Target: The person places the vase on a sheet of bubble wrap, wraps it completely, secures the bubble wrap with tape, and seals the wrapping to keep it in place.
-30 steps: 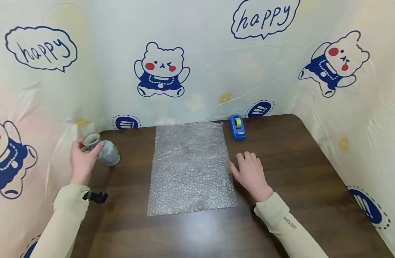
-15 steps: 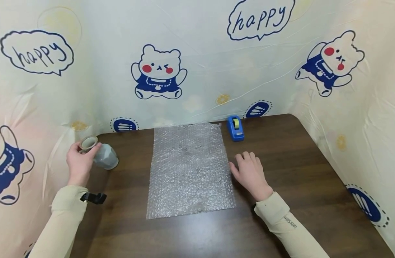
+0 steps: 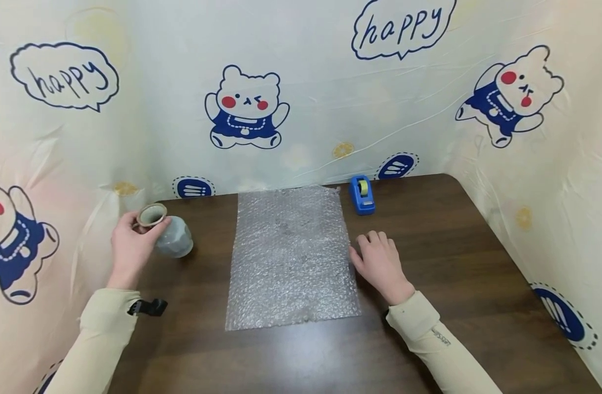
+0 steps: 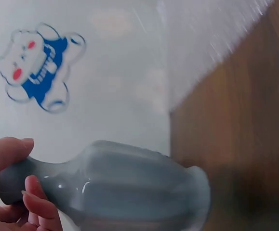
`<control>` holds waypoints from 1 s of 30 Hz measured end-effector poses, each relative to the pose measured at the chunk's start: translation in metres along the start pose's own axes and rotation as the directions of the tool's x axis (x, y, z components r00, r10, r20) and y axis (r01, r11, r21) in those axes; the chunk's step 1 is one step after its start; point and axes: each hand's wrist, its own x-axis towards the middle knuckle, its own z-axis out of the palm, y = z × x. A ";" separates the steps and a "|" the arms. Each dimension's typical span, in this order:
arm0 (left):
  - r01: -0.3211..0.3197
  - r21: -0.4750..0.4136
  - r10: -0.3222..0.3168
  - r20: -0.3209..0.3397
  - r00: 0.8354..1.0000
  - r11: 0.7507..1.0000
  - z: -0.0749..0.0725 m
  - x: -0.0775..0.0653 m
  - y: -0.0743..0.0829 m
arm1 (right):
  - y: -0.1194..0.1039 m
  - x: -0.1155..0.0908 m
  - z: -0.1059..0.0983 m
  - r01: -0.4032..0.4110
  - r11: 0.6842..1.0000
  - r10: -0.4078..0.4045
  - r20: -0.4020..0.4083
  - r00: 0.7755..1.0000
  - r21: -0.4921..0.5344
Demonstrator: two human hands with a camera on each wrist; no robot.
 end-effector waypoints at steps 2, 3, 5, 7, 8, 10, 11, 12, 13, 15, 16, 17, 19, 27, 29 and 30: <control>-0.011 -0.029 0.012 0.030 0.999 1.000 0.001 -0.005 0.011 | -0.001 0.001 -0.001 -0.005 1.000 0.004 0.014 1.000 0.002; -0.015 -0.050 0.017 0.044 0.999 0.999 0.002 -0.008 0.016 | -0.002 0.001 -0.001 -0.005 1.000 0.005 0.022 1.000 0.005; -0.033 -0.073 0.038 0.059 0.998 0.997 0.005 -0.012 0.023 | -0.005 0.003 -0.001 -0.003 1.000 0.003 0.038 0.999 0.010; -0.053 -0.093 0.060 0.078 0.995 0.994 0.007 -0.017 0.029 | -0.007 0.005 -0.001 0.004 1.000 -0.005 0.047 0.999 0.016; -0.064 -0.100 0.073 0.087 0.994 0.993 0.008 -0.021 0.033 | -0.008 0.005 -0.001 0.009 1.000 -0.010 0.048 0.999 0.018; -0.086 -0.108 0.098 0.109 0.989 0.990 0.012 -0.027 0.039 | -0.011 0.007 -0.001 0.021 1.000 -0.022 0.048 0.999 0.022; -0.095 -0.113 0.108 0.121 0.987 0.989 0.013 -0.030 0.043 | -0.013 0.008 -0.001 0.027 0.999 -0.028 0.049 0.998 0.027; -0.098 -0.122 0.115 0.136 0.984 0.988 0.015 -0.034 0.046 | -0.015 0.010 -0.002 0.033 0.999 -0.034 0.050 0.998 0.035; -0.103 -0.136 0.123 0.149 0.981 0.985 0.016 -0.037 0.049 | -0.017 0.011 -0.002 0.039 0.998 -0.042 0.054 0.998 0.043; -0.108 -0.172 0.139 0.180 0.974 0.979 0.020 -0.044 0.056 | -0.022 0.013 -0.003 0.055 0.996 -0.060 0.064 0.996 0.065; -0.111 -0.189 0.149 0.200 0.969 0.976 0.022 -0.047 0.060 | -0.025 0.015 -0.004 0.068 0.995 -0.073 0.068 0.995 0.075; -0.112 -0.209 0.159 0.221 0.962 0.971 0.023 -0.050 0.064 | -0.027 0.016 -0.005 0.081 0.993 -0.088 0.073 0.993 0.085; -0.121 -0.236 0.185 0.270 0.945 0.964 0.026 -0.056 0.072 | -0.034 0.019 -0.006 0.121 0.987 -0.129 0.081 0.988 0.103; -0.161 -0.293 0.282 0.439 0.853 0.943 0.046 -0.080 0.097 | -0.060 0.028 -0.009 0.269 0.950 -0.286 0.096 0.953 0.160; -0.169 -0.311 0.303 0.460 0.835 0.935 0.053 -0.084 0.102 | -0.065 0.029 -0.009 0.286 0.943 -0.306 0.104 0.947 0.168; -0.170 -0.322 0.313 0.469 0.826 0.931 0.056 -0.086 0.105 | -0.067 0.030 -0.009 0.291 0.940 -0.313 0.109 0.944 0.175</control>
